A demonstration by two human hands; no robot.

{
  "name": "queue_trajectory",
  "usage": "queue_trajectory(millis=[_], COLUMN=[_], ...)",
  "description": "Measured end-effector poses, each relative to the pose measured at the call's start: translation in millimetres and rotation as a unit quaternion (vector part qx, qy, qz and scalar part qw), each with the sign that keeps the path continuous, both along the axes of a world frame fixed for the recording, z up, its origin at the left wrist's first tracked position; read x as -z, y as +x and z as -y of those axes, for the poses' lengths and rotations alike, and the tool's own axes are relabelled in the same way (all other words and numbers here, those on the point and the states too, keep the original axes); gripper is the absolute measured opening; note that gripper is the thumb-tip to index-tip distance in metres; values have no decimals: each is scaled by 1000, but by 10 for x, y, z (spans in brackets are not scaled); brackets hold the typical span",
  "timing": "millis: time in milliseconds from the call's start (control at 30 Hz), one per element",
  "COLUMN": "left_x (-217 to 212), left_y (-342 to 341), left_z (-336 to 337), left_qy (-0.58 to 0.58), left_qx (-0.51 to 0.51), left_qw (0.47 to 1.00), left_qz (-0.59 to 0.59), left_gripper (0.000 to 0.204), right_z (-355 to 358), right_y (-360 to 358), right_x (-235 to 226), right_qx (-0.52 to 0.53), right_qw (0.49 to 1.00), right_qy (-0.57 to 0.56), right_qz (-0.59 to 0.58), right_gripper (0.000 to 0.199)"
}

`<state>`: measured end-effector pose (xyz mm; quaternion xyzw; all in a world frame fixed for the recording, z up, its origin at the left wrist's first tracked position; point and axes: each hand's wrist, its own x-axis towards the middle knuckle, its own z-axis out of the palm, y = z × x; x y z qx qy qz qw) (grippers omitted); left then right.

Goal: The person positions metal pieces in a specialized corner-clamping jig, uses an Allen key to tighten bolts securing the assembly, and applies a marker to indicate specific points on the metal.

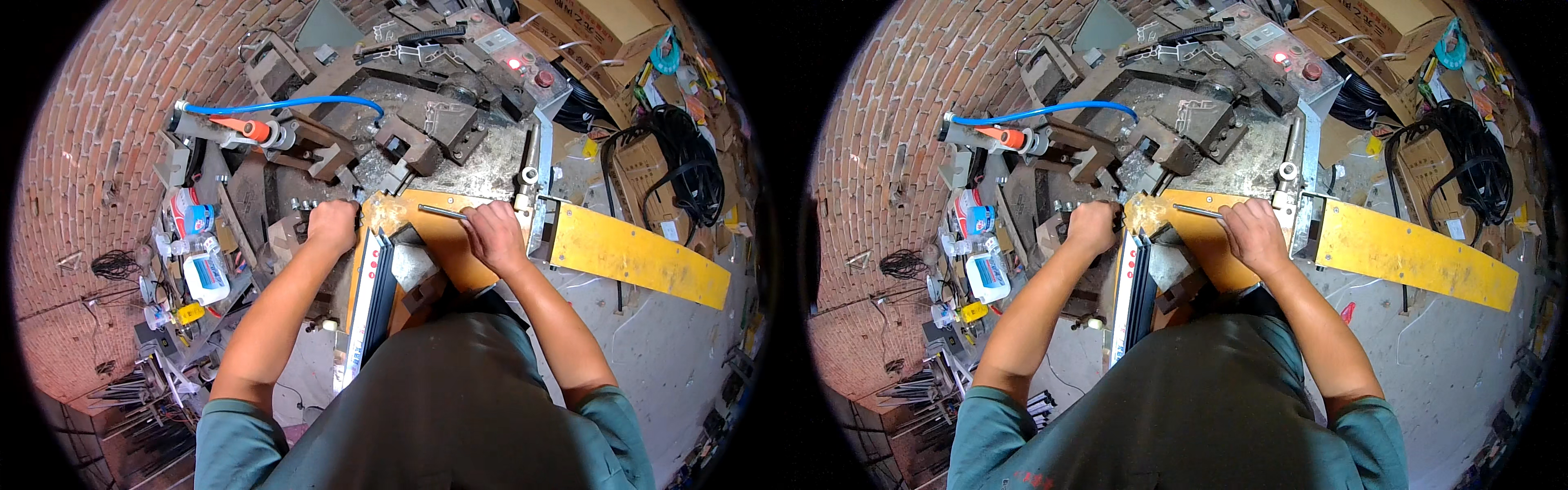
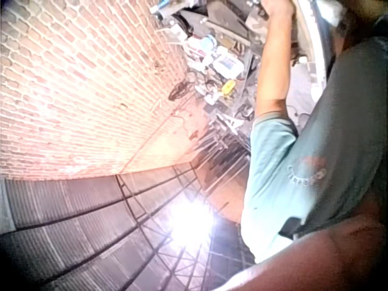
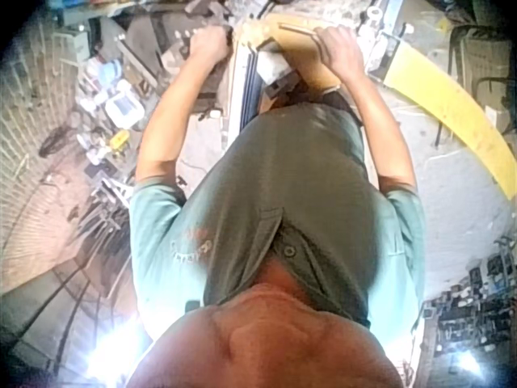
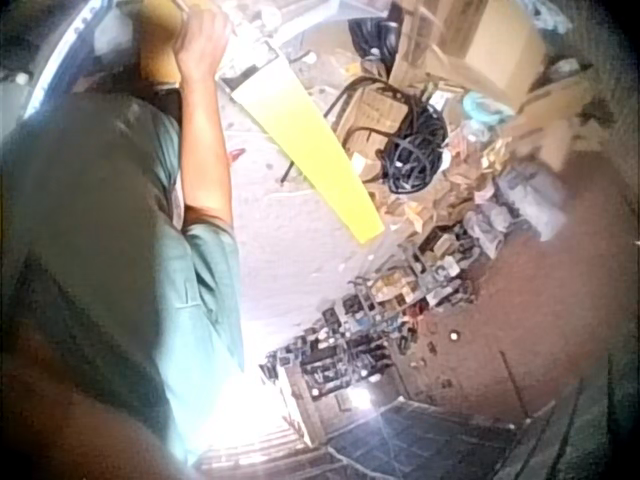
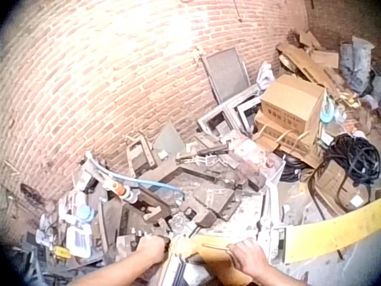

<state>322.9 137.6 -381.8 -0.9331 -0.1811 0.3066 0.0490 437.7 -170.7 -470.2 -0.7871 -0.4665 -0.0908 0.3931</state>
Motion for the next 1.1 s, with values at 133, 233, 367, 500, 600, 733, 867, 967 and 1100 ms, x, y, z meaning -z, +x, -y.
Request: queue_trajectory(millis=[133,233,367,500,600,733,867,967,1100], left_x=[25,-31,-23,-38,60,89,51,129,47], left_y=[-20,20,14,31,-20,-32,-46,-81,-18], left_z=[-4,-17,10,2,-11,-55,-23,-41,-38], left_qy=[3,-1,4,-4,13,7,1,12,-4], left_qx=[-3,22,8,15,8,21,8,3,19], left_qw=[1000,1000,1000,1000,1000,999,1000,1000,1000], left_qz=[11,-10,-5,-9,0,28,27,27,12], left_gripper=[31,31,31,30,32,41,44,46,39], right_z=[-5,-10,-3,0,-16,-12,-2,-30,-13], right_y=[-6,-7,-6,-7,-11,4,-16,-6,-6], right_x=[4,1,-7,11,7,49,78,99,90], right_qx=[0,2,2,8,8,16,13,29,29], right_qw=[1000,1000,1000,1000,1000,1000,1000,999,999], right_qy=[2,2,-7,-7,-6,-4,-13,-13,-13], right_qz=[-1,0,-7,-11,-5,8,-1,6,-1], right_gripper=[17,16,14,13,14,16,16,15,15])
